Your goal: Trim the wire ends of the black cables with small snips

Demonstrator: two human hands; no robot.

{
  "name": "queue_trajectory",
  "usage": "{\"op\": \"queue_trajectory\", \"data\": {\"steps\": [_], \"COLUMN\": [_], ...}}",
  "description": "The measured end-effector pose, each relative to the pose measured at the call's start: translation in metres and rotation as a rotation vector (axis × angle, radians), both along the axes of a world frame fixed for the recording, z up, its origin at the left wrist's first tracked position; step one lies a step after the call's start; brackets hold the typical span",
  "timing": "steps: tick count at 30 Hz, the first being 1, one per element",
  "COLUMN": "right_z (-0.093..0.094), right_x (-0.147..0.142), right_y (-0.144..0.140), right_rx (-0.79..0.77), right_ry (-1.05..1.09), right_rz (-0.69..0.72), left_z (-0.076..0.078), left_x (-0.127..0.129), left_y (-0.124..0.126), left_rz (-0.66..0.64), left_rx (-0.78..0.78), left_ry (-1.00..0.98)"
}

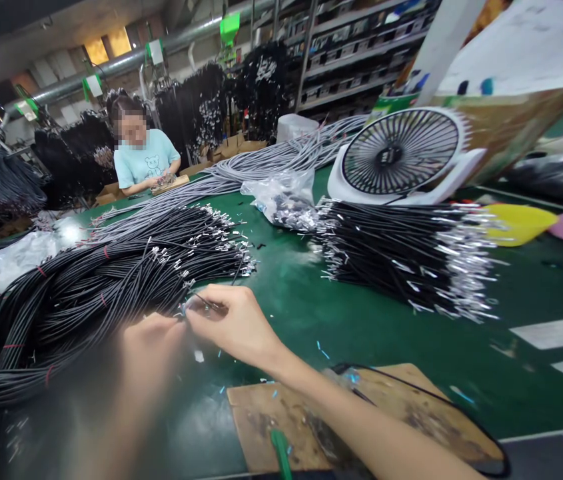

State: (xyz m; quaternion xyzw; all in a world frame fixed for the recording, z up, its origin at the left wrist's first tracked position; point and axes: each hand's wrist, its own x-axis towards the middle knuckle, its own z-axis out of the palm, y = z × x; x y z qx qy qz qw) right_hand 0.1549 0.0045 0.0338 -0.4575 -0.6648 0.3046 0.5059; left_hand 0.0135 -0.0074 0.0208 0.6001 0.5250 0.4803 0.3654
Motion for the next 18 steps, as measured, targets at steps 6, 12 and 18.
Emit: {"op": "queue_trajectory", "data": {"steps": [6,12,18], "right_z": [0.001,0.003,0.001], "right_x": [0.000,0.001,0.001], "right_y": [0.000,0.001,0.002], "right_rx": [-0.193,-0.329,-0.374], "right_ry": [0.100,0.165,0.218], "right_rz": [0.065,0.105,0.109], "left_z": [0.000,-0.004,-0.013], "left_x": [0.001,-0.002,-0.003], "left_y": [-0.001,-0.001,0.000], "left_rz": [0.024,0.041,0.046], "left_rx": [0.017,0.063,0.220], "left_ry": [-0.047,-0.024,-0.006]}}
